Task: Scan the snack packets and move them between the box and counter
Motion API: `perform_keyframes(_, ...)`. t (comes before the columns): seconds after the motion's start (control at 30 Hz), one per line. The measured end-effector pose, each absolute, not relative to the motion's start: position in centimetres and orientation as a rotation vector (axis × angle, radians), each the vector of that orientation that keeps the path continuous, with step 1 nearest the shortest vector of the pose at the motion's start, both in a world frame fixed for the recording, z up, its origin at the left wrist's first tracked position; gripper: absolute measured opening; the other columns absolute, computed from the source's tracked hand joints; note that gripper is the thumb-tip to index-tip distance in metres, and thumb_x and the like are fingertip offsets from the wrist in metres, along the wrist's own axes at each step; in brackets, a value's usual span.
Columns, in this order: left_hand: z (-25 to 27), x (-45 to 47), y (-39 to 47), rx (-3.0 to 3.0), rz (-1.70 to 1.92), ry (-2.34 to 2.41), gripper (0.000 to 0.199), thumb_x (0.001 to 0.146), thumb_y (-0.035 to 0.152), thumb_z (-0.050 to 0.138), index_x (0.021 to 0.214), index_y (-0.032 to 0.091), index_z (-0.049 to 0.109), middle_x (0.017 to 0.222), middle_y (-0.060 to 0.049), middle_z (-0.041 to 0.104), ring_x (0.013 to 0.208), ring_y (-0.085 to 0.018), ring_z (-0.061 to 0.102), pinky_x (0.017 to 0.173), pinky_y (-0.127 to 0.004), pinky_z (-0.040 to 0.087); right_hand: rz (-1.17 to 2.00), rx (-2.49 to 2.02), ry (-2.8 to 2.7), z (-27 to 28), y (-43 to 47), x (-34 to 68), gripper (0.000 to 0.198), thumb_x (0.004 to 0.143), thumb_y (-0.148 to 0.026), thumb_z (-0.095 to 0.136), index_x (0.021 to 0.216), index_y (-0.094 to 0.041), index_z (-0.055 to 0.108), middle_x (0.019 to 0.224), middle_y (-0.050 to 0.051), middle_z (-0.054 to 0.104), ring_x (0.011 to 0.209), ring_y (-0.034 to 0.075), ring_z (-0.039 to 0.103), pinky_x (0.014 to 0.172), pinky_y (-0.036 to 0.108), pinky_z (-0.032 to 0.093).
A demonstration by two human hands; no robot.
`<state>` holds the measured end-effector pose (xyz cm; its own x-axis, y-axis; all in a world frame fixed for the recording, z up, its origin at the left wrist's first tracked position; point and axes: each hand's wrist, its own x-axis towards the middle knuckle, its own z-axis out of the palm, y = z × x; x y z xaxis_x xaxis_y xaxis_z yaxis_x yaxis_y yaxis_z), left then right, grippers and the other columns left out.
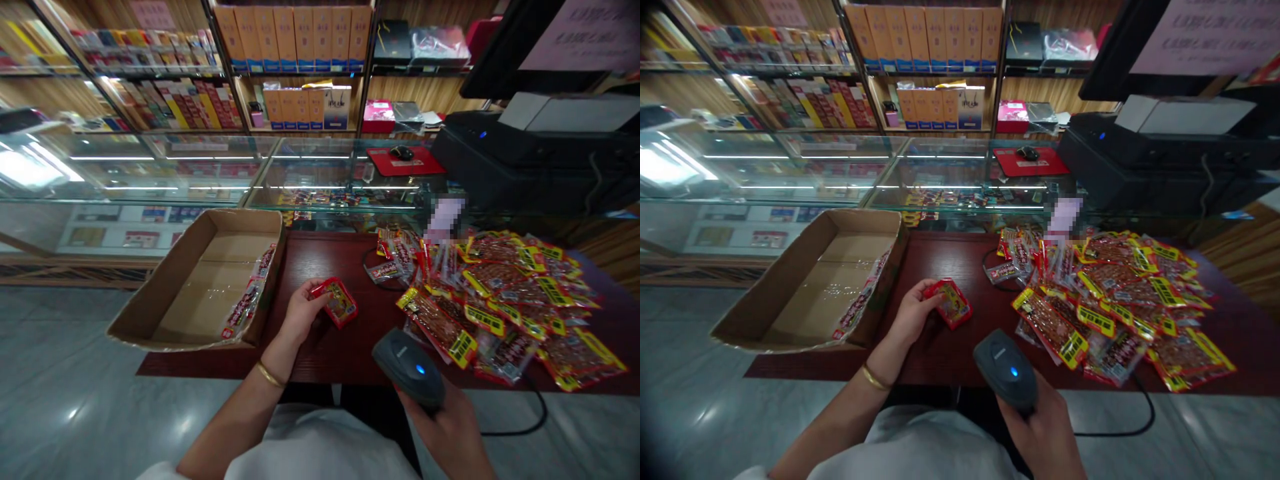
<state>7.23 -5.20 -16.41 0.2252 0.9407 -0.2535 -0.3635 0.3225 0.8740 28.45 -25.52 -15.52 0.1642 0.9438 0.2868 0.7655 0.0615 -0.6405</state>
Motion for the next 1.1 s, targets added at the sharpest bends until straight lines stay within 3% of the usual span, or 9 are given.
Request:
perform_keyframes(0.17, -16.6, 6.9, -4.8, 0.752, 1.125, 0.921, 0.039, 0.061, 0.035, 0.089, 0.091, 0.016, 0.072, 0.08, -0.002, 0.075, 0.065, -0.015, 0.068, 0.064, -0.028, 0.058, 0.322, -1.76, -1.669, -16.1, -25.3, 27.7, 0.026, 0.087, -0.039, 0.062, 0.097, -0.019, 0.076, 0.088, 0.009, 0.08, 0.078, 0.026, 0.078, 0.071, 0.032, 0.064)
perform_keyframes(1.1, -17.6, 7.7, -4.1, 0.744, 1.301, 0.979, 0.03, 0.065, 0.031, 0.084, 0.087, 0.018, 0.068, 0.08, 0.001, 0.073, 0.069, -0.014, 0.067, 0.069, -0.026, 0.054, 0.422, -1.825, -1.585, -16.1, -24.8, 26.5, 0.031, 0.089, -0.045, 0.06, 0.093, -0.019, 0.076, 0.088, 0.011, 0.079, 0.081, 0.028, 0.077, 0.073, 0.033, 0.062)
